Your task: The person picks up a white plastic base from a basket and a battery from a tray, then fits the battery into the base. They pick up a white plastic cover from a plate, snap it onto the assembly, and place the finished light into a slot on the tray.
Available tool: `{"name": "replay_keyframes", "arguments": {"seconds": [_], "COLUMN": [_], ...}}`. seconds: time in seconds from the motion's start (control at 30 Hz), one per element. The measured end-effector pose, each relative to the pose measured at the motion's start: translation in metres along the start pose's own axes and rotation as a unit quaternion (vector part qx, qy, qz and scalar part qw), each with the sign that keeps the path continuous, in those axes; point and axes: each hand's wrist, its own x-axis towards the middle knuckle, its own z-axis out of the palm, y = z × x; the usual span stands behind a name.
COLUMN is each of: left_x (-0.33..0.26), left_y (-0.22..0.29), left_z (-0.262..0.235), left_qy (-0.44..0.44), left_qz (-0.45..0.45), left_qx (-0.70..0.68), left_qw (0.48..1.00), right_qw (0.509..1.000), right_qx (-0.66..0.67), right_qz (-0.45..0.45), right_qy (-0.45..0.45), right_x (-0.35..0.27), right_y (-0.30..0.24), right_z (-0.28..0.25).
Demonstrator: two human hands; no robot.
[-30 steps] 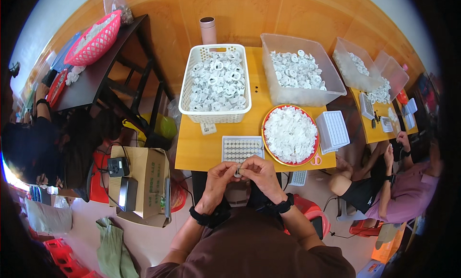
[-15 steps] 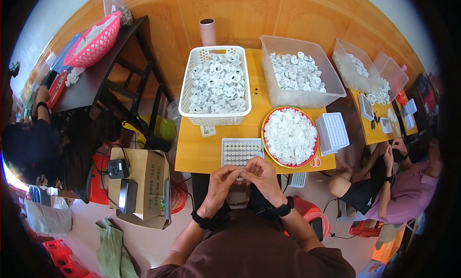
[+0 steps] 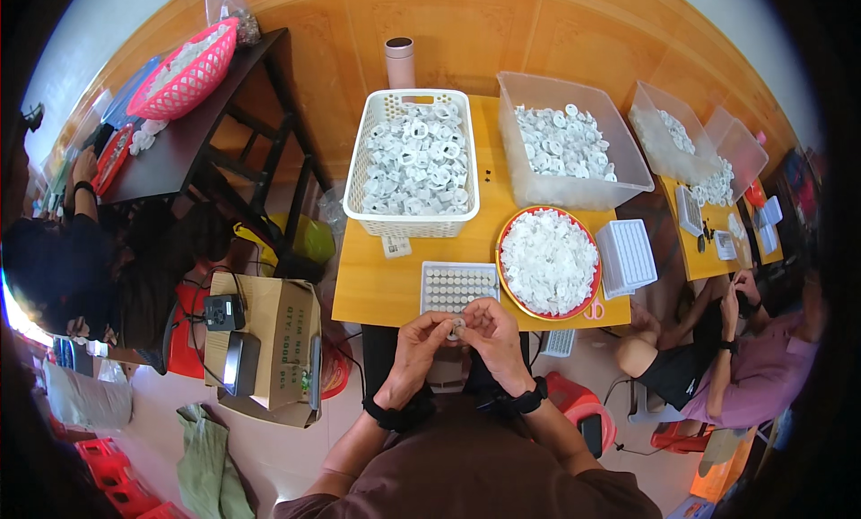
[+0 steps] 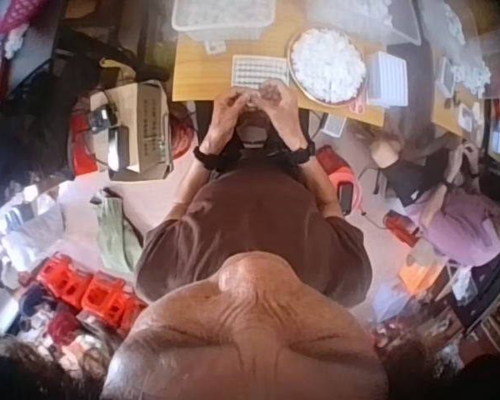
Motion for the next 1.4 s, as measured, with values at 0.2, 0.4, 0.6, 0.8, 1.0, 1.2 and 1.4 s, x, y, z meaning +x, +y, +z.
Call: {"name": "replay_keyframes", "arguments": {"seconds": [0.2,0.4,0.6,0.8,1.0,1.2,1.4], "left_x": [-0.001,0.001,0.001,-0.008,-0.011,-0.006,-0.005], "left_y": [0.0,0.006,0.009,0.004,-0.006,-0.006,-0.009], "left_z": [0.001,-0.001,-0.005,-0.032,-0.043,-0.028,-0.023], "left_qy": [0.016,0.01,0.018,0.03,0.065,0.029,0.025], "left_qz": [-0.007,-0.021,-0.04,-0.038,-0.032,-0.046,-0.061], "left_qx": [0.023,-0.118,-0.15,-0.152,-0.17,-0.165,-0.169], "left_qw": [1.0,0.993,0.988,0.987,0.983,0.985,0.983], "right_qw": [0.999,1.0,0.997,0.961,0.839,0.827,0.798], "right_qx": [-0.006,-0.012,-0.059,-0.204,-0.394,-0.462,-0.533], "right_qz": [-0.021,-0.012,-0.025,-0.073,-0.17,-0.119,-0.153], "right_qy": [0.032,0.005,0.048,0.173,0.333,0.298,0.235], "right_x": [-0.001,0.002,-0.01,-0.016,-0.017,-0.006,0.018], "right_y": [0.004,-0.004,-0.009,0.0,-0.017,-0.021,-0.004], "right_z": [0.003,0.003,-0.004,-0.051,-0.126,-0.136,-0.132]}}
